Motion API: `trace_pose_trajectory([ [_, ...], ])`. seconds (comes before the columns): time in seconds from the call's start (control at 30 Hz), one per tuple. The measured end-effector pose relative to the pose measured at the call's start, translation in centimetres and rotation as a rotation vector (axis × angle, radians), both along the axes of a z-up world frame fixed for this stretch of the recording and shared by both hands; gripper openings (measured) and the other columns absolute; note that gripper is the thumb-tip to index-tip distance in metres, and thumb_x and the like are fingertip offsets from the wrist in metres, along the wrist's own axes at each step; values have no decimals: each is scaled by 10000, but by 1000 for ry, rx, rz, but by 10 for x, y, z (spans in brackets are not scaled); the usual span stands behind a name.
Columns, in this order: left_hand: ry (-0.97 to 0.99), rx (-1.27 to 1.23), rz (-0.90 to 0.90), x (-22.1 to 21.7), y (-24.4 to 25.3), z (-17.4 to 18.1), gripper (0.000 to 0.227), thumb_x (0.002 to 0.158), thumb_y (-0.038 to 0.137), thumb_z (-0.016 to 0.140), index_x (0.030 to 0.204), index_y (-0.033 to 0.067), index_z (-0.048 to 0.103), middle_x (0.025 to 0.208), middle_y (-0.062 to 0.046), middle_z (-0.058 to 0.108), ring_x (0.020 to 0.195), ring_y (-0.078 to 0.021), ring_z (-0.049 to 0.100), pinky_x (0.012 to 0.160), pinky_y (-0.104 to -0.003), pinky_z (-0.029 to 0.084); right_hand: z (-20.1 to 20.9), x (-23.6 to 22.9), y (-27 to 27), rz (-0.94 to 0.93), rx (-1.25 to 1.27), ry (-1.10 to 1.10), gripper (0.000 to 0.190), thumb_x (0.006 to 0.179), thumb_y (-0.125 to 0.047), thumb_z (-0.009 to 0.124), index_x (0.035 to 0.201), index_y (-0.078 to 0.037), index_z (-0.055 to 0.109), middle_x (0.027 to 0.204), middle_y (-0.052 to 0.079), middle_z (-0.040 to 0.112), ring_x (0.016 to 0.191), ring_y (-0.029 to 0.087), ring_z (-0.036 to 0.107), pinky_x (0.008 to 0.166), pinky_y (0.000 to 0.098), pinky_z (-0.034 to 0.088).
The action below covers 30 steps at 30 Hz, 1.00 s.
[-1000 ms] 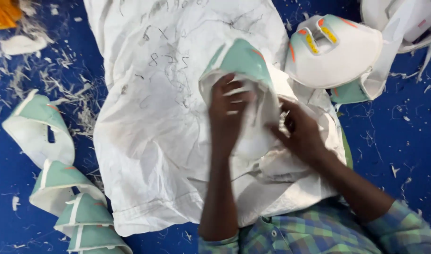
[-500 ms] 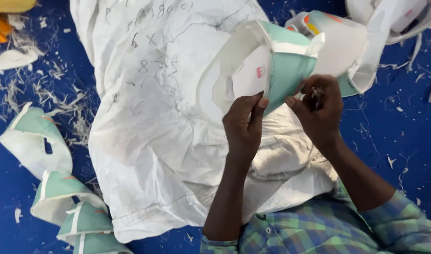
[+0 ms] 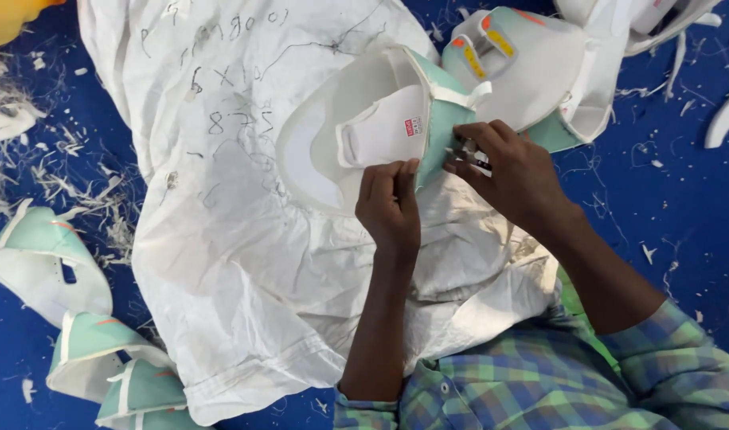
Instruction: The person uses a small blade to trim excess material from the edges of white shoe uppers. They handle the parts one by one, rotating them to access different sides, and place the finished pieces into a pile.
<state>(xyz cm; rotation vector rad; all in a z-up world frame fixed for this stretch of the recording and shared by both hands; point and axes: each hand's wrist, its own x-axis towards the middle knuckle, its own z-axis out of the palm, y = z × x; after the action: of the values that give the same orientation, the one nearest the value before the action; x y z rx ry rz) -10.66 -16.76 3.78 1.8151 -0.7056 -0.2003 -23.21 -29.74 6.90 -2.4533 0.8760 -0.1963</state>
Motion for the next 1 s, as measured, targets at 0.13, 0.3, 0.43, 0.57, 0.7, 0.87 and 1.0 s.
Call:
trace_pose_trajectory([
  [0.13,41,-24,-12,-1,-4,3,125,1000,93,734,933,10,667,871,-80,653,718,-192,618,639,-325,500,24,-1,4,44,-43,11,519,893,-343,802,1322,-90,654,1106,123,656,836,302,728,681,401,592],
  [0.3,75,-46,-78,-5,-6,8,113,1053,96,653,980,11,660,892,-88,635,745,-217,614,668,-339,494,30,1,12,105,-21,-156,451,927,-255,785,1337,-109,670,1127,114,637,821,234,733,673,344,587],
  [0.43,18,-19,-97,-10,-5,6,104,1037,82,652,958,14,658,873,-95,625,724,-229,608,650,-348,482,23,7,15,141,-87,-213,490,924,-167,774,1392,-90,651,1103,89,649,837,245,716,703,357,582],
  [0.57,-25,-47,-113,-13,0,0,104,1028,76,664,944,19,642,883,-100,626,750,-246,623,674,-365,500,15,12,16,55,-23,-235,373,929,-128,800,1270,-57,667,1086,107,679,786,241,706,683,359,573],
  [0.7,41,-81,-109,-19,-1,-16,114,1029,63,669,931,14,635,874,-103,623,750,-241,614,676,-369,504,-3,5,13,9,42,-226,235,933,-135,835,1106,-71,689,1035,77,695,822,232,734,688,341,580],
  [0.87,193,-78,-12,-15,-1,-17,116,1041,82,640,961,-1,644,848,-103,630,733,-200,611,668,-343,504,7,8,16,-4,105,-260,283,917,-150,841,1130,-54,681,1034,89,694,803,217,735,689,328,589],
  [1.0,464,-3,52,-11,-3,-7,168,1032,141,647,945,-3,650,753,-76,631,601,-141,607,570,-304,492,16,0,21,112,8,-184,325,873,-140,846,1143,-48,691,1042,118,706,803,222,741,636,330,577],
])
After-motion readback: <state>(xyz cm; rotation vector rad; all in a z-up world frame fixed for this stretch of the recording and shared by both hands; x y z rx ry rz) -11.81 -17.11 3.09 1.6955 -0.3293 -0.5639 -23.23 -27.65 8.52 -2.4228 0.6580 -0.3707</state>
